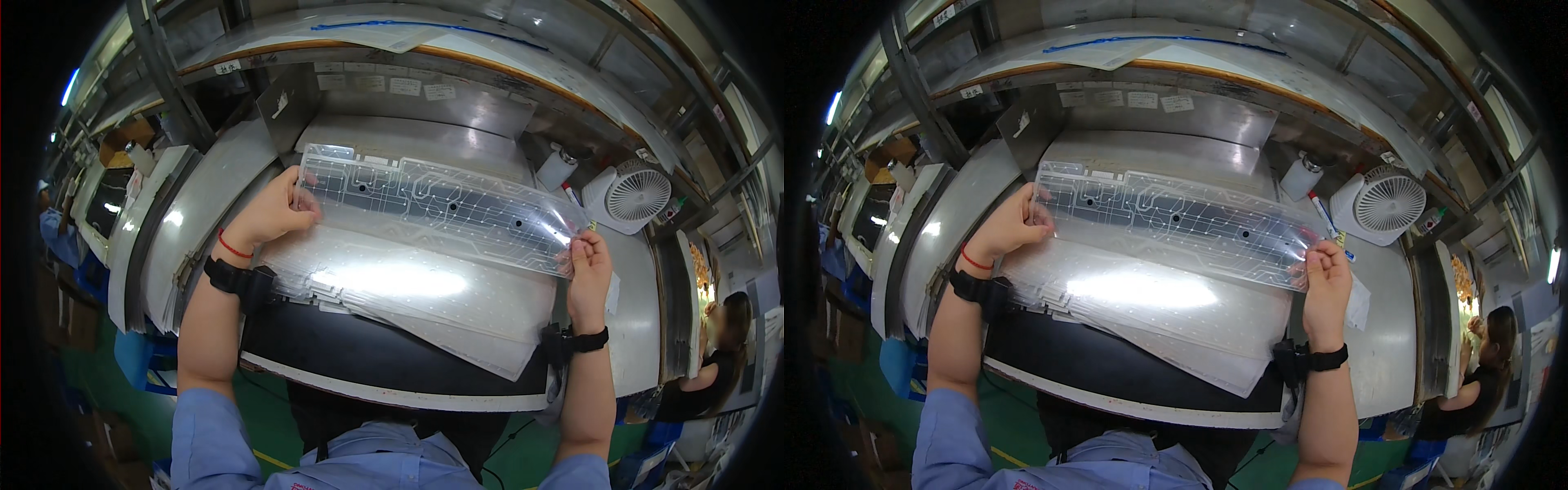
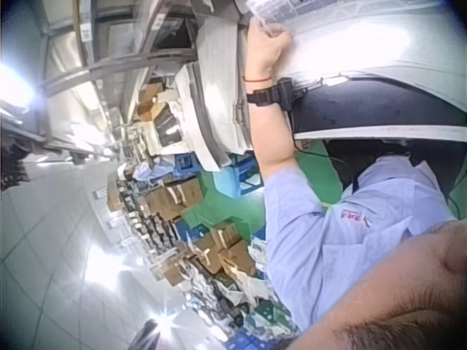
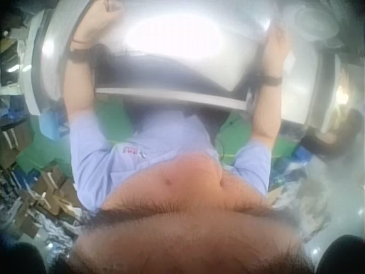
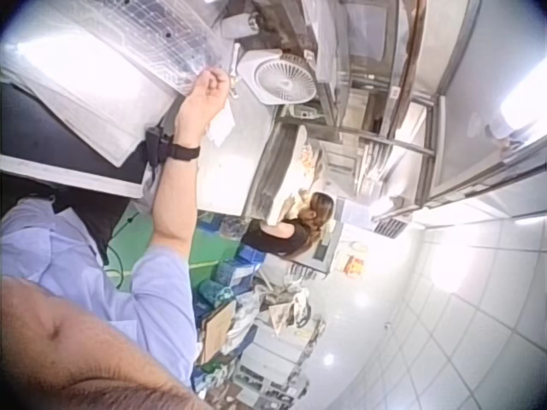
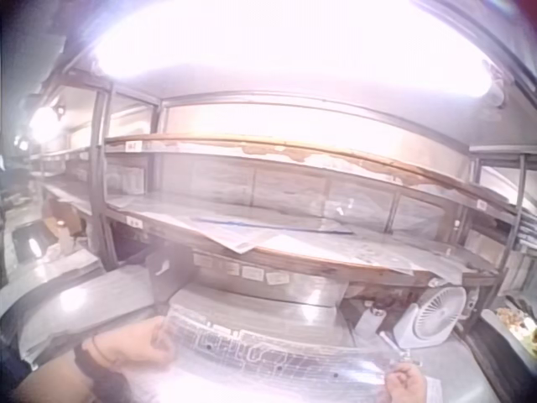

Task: Inspecting and stacking thin transparent plastic sheets, likely for keyboard or electronics manufacturing.

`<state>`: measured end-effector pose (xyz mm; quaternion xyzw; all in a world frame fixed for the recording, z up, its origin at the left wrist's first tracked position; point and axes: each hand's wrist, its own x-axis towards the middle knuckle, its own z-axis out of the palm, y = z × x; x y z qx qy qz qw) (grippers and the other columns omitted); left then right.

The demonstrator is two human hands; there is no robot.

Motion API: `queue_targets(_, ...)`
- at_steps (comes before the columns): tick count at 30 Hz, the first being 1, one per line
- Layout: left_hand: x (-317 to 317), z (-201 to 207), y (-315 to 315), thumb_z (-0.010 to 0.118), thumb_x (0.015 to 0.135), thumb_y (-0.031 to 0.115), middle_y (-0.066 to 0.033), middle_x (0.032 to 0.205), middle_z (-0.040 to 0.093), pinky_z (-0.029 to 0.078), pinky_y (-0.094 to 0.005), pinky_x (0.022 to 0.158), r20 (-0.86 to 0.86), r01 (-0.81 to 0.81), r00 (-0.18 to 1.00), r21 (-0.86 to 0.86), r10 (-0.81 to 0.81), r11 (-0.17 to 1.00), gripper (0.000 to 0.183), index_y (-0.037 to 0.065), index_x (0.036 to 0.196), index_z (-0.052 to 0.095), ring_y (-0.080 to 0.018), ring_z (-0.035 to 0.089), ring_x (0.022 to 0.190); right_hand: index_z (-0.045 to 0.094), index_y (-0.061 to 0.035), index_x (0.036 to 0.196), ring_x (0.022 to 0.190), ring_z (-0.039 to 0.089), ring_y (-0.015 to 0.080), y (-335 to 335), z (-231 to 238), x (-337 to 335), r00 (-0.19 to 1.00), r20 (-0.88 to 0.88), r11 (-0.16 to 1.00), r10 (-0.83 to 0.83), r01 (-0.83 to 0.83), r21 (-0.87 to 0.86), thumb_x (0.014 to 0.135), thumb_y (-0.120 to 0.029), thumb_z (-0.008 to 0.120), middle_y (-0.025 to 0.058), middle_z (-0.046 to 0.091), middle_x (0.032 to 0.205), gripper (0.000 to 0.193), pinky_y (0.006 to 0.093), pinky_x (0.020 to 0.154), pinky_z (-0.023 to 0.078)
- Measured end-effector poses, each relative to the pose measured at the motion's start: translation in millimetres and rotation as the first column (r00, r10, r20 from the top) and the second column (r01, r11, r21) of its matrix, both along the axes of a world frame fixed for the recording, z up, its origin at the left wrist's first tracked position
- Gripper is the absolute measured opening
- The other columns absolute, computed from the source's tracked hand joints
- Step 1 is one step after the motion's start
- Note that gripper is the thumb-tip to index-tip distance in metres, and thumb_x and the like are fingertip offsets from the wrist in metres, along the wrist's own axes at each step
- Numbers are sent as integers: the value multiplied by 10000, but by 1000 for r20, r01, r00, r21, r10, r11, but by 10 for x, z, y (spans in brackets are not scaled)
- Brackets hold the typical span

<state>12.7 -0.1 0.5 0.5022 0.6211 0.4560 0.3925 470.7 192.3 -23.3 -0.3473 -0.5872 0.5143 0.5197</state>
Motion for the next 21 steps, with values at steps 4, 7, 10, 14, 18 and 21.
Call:
queue_targets(4, 27, 7, 12, 686, 770, -2, -65, 876, 681, 455, -207, 663, 16, -45, 999, -4, 45, 999, 499, -3, 1212, 456, -63, 588, 733, 535, -26, 1121, 719, 618, 113, 22, -15, 17, 1000, -20, 1000, 2, -2, 4, 991, -19, 522, 29, 611, 912, 131, 225, 637, 500)
queue_targets(7, 67, 49, 12, 680, 770, -2, -63, 880, 684, 451, -204, 663, 29, -60, 998, -30, 61, 998, 494, 0, 1213, 460, -57, 586, 736, 535, -25, 1123, 723, 618, 113, 21, -23, 22, 1000, -21, 1000, 2, -2, 2, 991, -18, 522, 31, 611, 916, 133, 228, 642, 504)
queue_targets(10, 20, 13, -2, 686, 776, 5, -66, 889, 689, 449, -201, 669, 22, -66, 998, -23, 66, 998, 494, 6, 1218, 466, -54, 586, 743, 535, -23, 1124, 723, 614, 112, 9, -9, 10, 1000, -12, 1000, 3, -3, -3, 990, -18, 524, 32, 611, 919, 135, 229, 647, 506)
queue_targets(14, 14, 19, -1, 684, 773, 9, -78, 903, 693, 451, -203, 682, 15, -56, 998, -19, 57, 998, 505, 9, 1230, 467, -58, 587, 752, 534, -20, 1127, 732, 605, 104, 11, -6, 17, 1000, -20, 1000, 2, -2, -15, 987, -14, 527, 30, 610, 923, 140, 230, 658, 512)
queue_targets(18, 21, 19, -2, 638, 814, 4, -79, 904, 694, 453, -203, 699, -2, -59, 998, -14, 59, 998, 469, 0, 1251, 468, -62, 587, 753, 533, -17, 1128, 751, 597, 93, 7, -3, 17, 1000, -4, 1000, -4, 4, -17, 985, -10, 528, 25, 611, 925, 144, 230, 673, 519)
queue_targets(21, -7, -17, 13, 620, 857, 9, -74, 900, 697, 459, -206, 713, 17, -91, 996, -12, 91, 996, 427, -6, 1258, 473, -64, 598, 772, 533, -16, 1129, 755, 592, 88, 26, -23, 26, 1000, -11, 1000, -4, 4, -13, 984, -5, 525, 24, 612, 925, 146, 231, 681, 523)
